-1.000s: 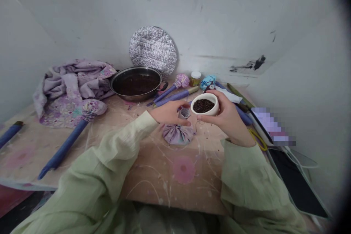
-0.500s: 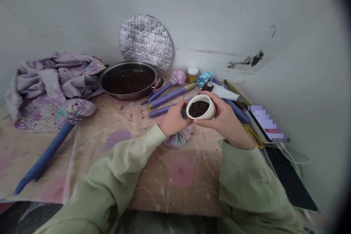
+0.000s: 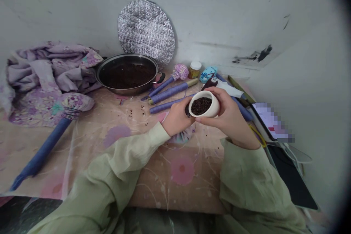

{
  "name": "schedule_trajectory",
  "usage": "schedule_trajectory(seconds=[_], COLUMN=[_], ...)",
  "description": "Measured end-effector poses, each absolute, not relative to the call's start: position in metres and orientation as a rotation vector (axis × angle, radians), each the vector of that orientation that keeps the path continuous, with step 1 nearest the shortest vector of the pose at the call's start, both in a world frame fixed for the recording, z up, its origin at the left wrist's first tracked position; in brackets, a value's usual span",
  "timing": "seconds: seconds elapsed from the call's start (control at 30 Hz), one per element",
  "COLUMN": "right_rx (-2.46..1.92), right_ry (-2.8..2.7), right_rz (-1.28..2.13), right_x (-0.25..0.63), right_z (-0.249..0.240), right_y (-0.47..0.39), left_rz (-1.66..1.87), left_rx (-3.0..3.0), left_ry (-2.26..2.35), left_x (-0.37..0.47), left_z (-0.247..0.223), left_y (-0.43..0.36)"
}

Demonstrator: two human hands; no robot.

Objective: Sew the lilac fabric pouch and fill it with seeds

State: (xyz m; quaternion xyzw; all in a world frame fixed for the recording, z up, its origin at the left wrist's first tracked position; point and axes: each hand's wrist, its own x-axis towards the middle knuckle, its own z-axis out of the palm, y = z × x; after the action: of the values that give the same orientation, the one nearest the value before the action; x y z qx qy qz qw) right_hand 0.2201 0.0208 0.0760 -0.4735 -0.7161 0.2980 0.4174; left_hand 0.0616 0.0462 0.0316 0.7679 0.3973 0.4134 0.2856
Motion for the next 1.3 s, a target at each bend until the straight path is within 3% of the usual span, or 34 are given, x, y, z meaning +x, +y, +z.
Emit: schedule_trajectory(seconds=[1.3], right_rx=[-1.224], right_ry=[-1.896], right_rz=[0.662], right_x=[0.2153], right_z=[0.0753], right_y=[0.0166], left_rz=[1.110], left_rx=[2.086], left_ry=[1.036], left_x=[0.0608], left_z=[0.0244], left_y=[0.0517])
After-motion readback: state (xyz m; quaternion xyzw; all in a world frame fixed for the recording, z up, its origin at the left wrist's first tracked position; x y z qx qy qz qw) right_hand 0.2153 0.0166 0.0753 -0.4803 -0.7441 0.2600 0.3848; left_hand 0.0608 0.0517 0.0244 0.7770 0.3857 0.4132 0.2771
